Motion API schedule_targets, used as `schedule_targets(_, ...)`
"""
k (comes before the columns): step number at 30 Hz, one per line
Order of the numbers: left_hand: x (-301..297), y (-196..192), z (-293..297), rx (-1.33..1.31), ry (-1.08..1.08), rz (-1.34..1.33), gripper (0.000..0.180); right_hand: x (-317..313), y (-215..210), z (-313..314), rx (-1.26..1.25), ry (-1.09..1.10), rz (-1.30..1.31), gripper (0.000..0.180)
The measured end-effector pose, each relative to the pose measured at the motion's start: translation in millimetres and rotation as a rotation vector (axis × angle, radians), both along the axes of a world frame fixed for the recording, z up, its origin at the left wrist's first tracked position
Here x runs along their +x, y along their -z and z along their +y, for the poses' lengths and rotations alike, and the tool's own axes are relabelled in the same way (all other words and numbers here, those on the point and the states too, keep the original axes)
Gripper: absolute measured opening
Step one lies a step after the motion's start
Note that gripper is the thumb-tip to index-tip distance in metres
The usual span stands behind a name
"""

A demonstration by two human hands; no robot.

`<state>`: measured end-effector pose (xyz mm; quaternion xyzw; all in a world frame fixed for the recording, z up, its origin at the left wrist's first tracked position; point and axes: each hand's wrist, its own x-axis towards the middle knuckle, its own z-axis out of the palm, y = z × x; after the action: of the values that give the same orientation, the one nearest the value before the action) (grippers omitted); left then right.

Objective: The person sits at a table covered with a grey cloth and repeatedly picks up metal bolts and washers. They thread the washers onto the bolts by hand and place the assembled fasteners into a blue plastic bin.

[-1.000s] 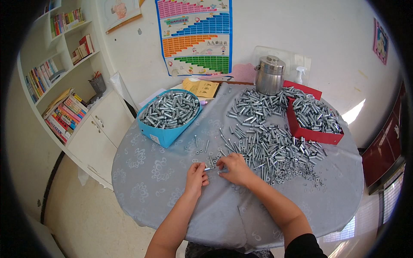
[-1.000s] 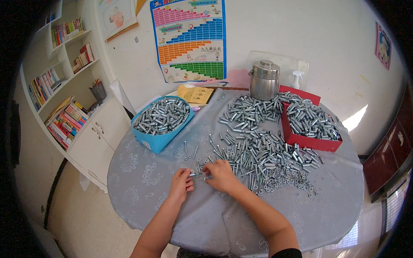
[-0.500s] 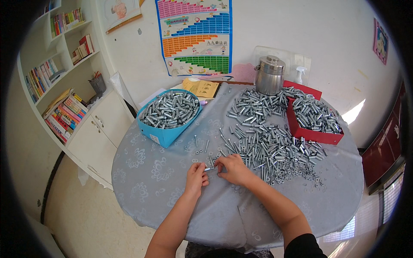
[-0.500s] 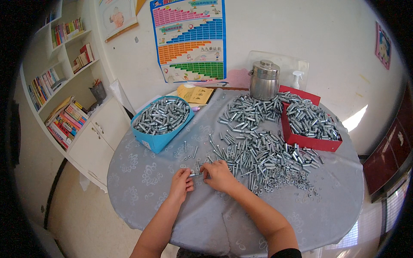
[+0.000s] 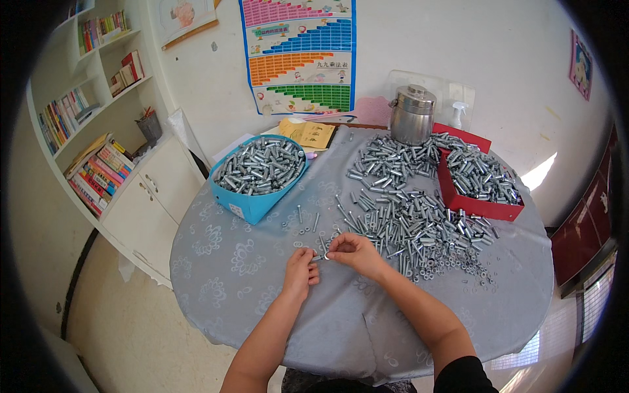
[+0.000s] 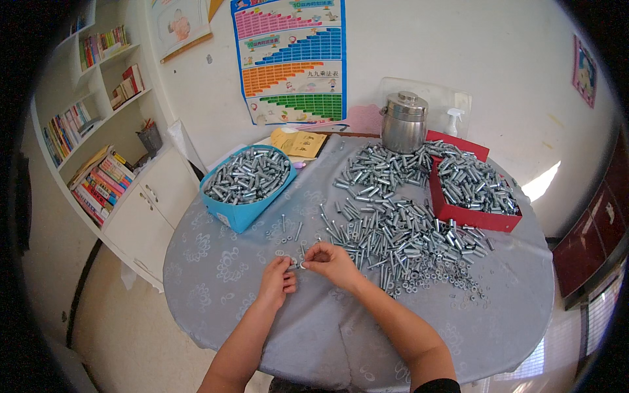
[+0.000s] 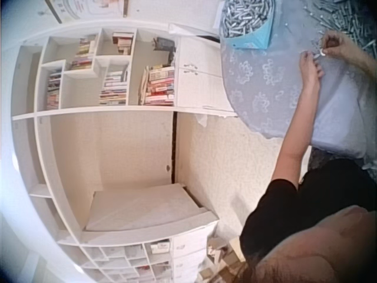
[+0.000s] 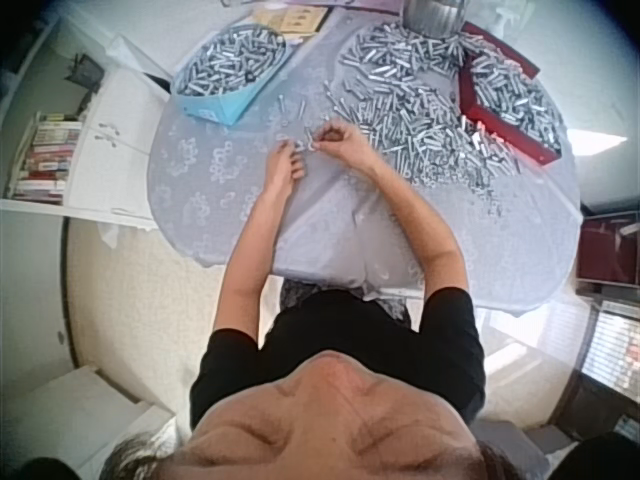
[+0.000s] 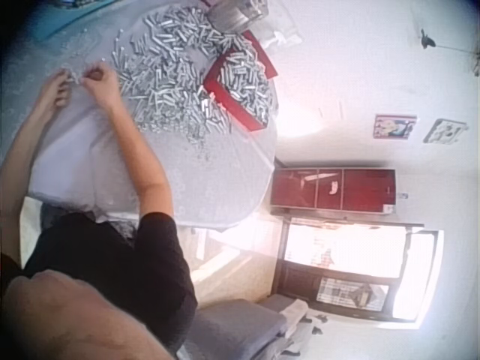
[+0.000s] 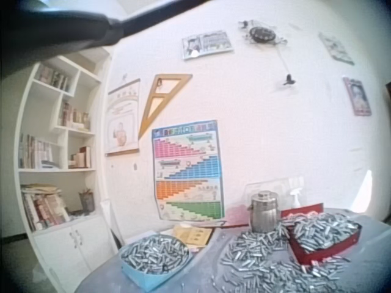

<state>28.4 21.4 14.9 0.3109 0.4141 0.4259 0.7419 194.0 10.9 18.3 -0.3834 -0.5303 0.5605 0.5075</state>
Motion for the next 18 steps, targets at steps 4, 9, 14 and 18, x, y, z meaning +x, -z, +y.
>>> schedule_targets(4,-2,0,0,-0.015,0.017,-0.032,0.017,-3,-12,-7,0.209,0.105,-0.37,0.013)
schedule_targets(9,1,3,-1,-0.007,0.017,-0.051,0.016,-12,-12,-13,0.329,0.148,-0.509,0.016)
schedule_targets(14,5,-14,-6,0.085,-0.009,-0.099,0.015,-1,-11,-5,0.106,0.193,-0.262,0.016)
schedule_targets(18,1,-4,0,0.279,0.023,-0.028,0.016,11,-15,1,0.053,0.182,-0.173,0.018)
